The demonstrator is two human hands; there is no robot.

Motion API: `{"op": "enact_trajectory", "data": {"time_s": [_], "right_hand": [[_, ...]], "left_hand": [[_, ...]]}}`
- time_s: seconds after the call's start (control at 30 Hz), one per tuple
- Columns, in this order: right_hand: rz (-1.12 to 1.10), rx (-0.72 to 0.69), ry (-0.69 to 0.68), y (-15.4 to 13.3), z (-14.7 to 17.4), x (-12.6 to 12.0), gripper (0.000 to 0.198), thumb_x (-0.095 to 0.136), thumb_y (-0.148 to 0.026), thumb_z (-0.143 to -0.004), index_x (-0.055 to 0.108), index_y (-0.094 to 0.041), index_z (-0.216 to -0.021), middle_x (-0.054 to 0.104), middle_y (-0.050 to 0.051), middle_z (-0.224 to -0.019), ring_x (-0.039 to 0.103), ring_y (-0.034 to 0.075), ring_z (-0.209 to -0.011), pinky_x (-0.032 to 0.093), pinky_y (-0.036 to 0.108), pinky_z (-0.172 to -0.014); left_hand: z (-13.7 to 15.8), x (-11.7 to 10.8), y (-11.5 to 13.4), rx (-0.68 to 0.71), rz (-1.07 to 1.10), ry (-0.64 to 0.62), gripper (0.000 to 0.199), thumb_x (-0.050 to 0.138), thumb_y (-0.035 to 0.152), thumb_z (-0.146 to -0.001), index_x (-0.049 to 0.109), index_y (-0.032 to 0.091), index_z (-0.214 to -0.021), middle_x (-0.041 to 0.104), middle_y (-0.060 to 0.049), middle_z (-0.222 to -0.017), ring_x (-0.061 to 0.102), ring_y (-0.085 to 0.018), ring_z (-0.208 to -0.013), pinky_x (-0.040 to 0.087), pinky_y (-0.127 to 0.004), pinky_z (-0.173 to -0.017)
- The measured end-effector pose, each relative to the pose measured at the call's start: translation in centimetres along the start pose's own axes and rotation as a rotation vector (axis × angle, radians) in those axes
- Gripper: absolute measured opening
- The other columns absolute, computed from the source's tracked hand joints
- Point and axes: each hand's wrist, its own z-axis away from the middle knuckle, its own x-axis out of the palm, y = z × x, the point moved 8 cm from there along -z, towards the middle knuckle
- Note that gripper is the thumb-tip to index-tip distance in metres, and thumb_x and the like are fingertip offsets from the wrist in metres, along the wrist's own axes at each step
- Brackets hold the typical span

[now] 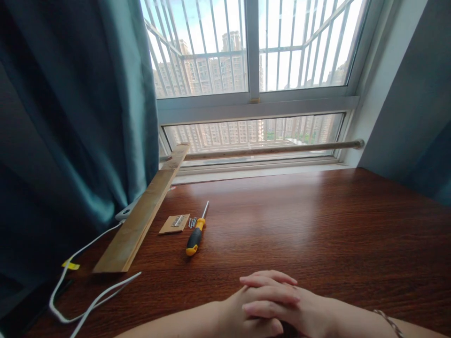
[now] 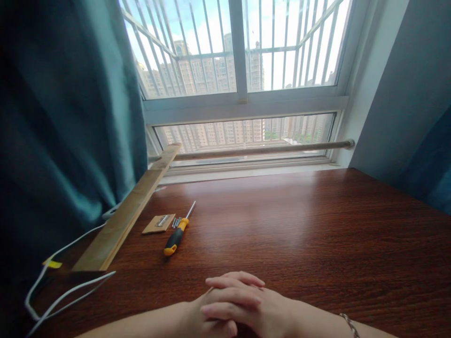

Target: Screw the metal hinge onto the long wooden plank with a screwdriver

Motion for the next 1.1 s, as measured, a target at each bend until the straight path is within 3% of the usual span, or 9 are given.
{"op": "enact_trajectory", "data": {"time_s": [0.17,0.3,0.4,0.5,0.73,0.9,1.03,1.1], "right_hand": [[0.085,0.019,-0.023,-0.1,0.1,0.2,0.058,0.047,-0.045,-0.086,0.038,-0.016,-0.135,0.028,0.014,-0.144,0.019,0.024,-0.134,0.019,0.04,-0.108],[0.191,0.0,-0.016,0.1,0.3,0.7,0.051,0.046,-0.038,-0.088,0.038,-0.02,-0.135,0.03,0.011,-0.144,0.022,0.024,-0.133,0.021,0.039,-0.108],[0.235,-0.028,0.032,-0.1,0.4,0.6,0.055,0.053,-0.043,-0.084,0.038,-0.028,-0.135,0.029,0.007,-0.145,0.028,0.026,-0.131,0.023,0.041,-0.107],[0.239,-0.032,0.045,-0.3,0.2,0.4,0.06,0.057,-0.045,-0.08,0.036,-0.034,-0.135,0.032,0.004,-0.143,0.034,0.025,-0.128,0.026,0.039,-0.107],[0.152,0.039,0.118,-0.2,0.0,-0.7,0.056,0.061,-0.047,-0.076,0.039,-0.05,-0.128,0.049,-0.007,-0.131,0.049,0.024,-0.118,0.041,0.036,-0.1],[0.147,0.073,0.169,0.2,0.2,-0.7,0.054,0.063,-0.047,-0.074,0.044,-0.051,-0.124,0.049,-0.008,-0.131,0.045,0.024,-0.12,0.044,0.034,-0.097],[0.157,0.073,0.148,0.2,0.3,-0.4,0.052,0.061,-0.044,-0.077,0.043,-0.05,-0.125,0.049,-0.009,-0.131,0.045,0.024,-0.121,0.043,0.034,-0.099],[0.161,0.08,0.135,0.3,0.4,-0.4,0.052,0.06,-0.043,-0.078,0.042,-0.051,-0.126,0.048,-0.01,-0.131,0.045,0.023,-0.121,0.042,0.033,-0.099]], "left_hand": [[-0.3,0.3,0.1,-0.045,-0.058,-0.015,0.043,0.046,0.042,-0.085,0.047,0.025,-0.124,0.058,-0.009,-0.114,0.046,-0.022,-0.117,0.039,-0.039,-0.097],[0.3,0.7,-1.2,-0.185,-0.022,-0.066,0.044,0.045,0.048,-0.082,0.05,0.027,-0.121,0.058,-0.008,-0.114,0.05,-0.023,-0.113,0.041,-0.037,-0.093],[1.4,0.8,-2.2,-0.355,0.12,-0.068,0.043,0.035,0.041,-0.088,0.042,0.03,-0.129,0.059,-0.006,-0.111,0.061,-0.019,-0.092,0.048,-0.03,-0.074],[2.7,1.1,-2.8,-0.498,0.291,-0.062,0.047,0.021,0.029,-0.091,0.028,0.033,-0.137,0.061,-0.004,-0.107,0.064,-0.014,-0.071,0.046,-0.024,-0.057],[4.5,1.3,-4.3,-0.754,0.307,0.187,0.048,0.027,0.046,-0.088,0.024,0.043,-0.137,0.06,-0.006,-0.113,0.06,-0.016,-0.054,0.036,-0.025,-0.041],[4.3,1.3,-3.8,-0.708,0.213,0.28,0.051,0.033,0.039,-0.087,0.023,0.044,-0.137,0.063,-0.006,-0.105,0.056,-0.014,-0.049,0.029,-0.023,-0.037],[4.3,1.1,-2.6,-0.529,0.009,0.295,0.052,0.03,0.034,-0.089,0.017,0.04,-0.14,0.061,-0.005,-0.11,0.061,-0.017,-0.06,0.039,-0.027,-0.045],[4.9,1.5,-3.2,-0.598,0.022,0.356,0.052,0.03,0.038,-0.088,0.019,0.043,-0.139,0.058,-0.004,-0.117,0.063,-0.021,-0.069,0.044,-0.032,-0.052]]}}
